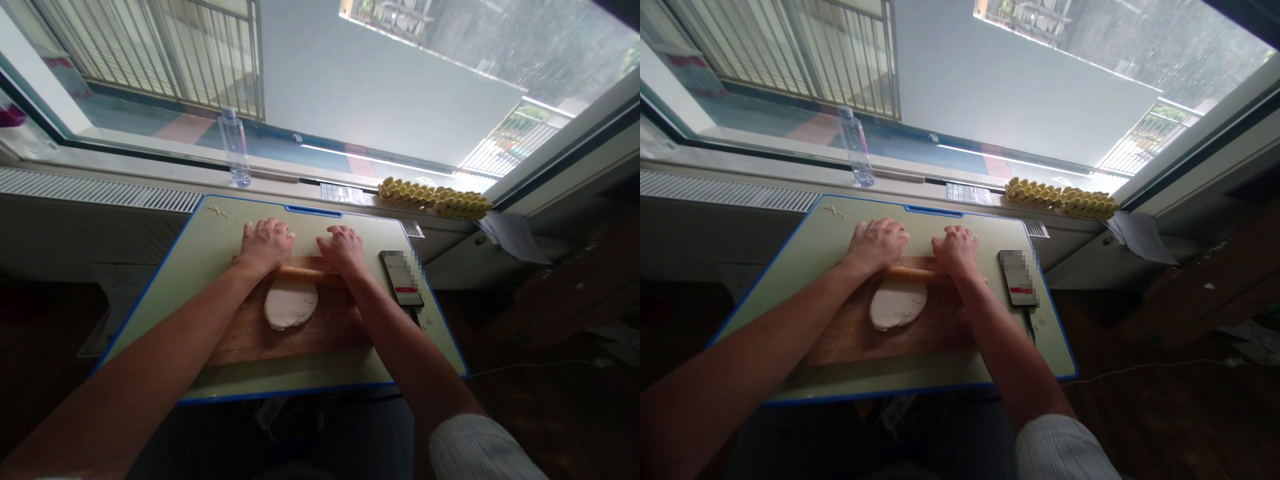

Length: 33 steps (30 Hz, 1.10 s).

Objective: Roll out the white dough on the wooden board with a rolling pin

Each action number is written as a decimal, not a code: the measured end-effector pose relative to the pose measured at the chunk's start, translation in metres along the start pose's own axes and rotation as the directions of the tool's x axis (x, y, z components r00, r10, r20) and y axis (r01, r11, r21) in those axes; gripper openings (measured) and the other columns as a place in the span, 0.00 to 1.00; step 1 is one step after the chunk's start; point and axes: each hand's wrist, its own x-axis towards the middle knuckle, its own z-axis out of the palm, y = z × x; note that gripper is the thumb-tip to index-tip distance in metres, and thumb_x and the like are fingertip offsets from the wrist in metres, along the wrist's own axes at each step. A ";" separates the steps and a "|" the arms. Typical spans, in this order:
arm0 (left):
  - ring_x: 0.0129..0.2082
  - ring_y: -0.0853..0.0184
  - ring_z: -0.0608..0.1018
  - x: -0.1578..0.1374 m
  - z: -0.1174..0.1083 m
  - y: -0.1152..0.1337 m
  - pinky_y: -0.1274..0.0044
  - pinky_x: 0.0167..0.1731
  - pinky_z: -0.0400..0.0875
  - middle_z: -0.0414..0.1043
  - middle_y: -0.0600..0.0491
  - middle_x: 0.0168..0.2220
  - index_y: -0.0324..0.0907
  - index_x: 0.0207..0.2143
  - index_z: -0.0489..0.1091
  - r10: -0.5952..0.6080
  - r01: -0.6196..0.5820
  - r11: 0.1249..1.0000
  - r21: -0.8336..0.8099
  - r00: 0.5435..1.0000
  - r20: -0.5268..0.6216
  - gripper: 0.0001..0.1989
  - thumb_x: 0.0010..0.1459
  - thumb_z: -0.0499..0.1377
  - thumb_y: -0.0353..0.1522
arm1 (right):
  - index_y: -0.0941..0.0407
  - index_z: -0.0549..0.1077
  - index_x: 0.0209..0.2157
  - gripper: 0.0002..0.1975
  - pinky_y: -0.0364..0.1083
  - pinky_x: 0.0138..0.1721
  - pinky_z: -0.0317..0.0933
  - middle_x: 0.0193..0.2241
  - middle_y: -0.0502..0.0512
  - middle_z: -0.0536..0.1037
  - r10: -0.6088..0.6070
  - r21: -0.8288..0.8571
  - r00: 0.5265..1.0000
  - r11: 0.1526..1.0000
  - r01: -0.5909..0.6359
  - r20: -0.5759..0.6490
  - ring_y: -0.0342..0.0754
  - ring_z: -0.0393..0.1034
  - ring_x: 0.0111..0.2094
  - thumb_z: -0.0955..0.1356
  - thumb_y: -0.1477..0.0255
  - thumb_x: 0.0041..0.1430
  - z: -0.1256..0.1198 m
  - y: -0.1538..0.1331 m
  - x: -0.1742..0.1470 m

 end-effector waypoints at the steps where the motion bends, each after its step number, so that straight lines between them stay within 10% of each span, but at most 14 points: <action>1: 0.61 0.48 0.76 -0.002 0.000 0.000 0.52 0.65 0.63 0.77 0.39 0.61 0.41 0.57 0.77 0.000 0.000 1.000 -0.004 1.000 0.005 0.24 0.72 0.48 0.41 | 0.56 0.77 0.61 0.23 0.58 0.67 0.59 0.63 0.63 0.77 -0.004 0.000 1.000 1.000 0.004 -0.003 0.60 0.68 0.65 0.66 0.60 0.72 0.000 0.000 -0.002; 33: 0.69 0.50 0.69 -0.055 -0.014 0.001 0.52 0.68 0.60 0.67 0.45 0.72 0.49 0.68 0.69 0.000 -0.003 1.000 0.016 0.989 0.145 0.30 0.74 0.42 0.48 | 0.53 0.73 0.65 0.25 0.66 0.70 0.53 0.68 0.63 0.72 -0.037 -0.017 0.993 0.999 0.040 0.108 0.62 0.62 0.69 0.60 0.61 0.74 -0.013 -0.006 -0.070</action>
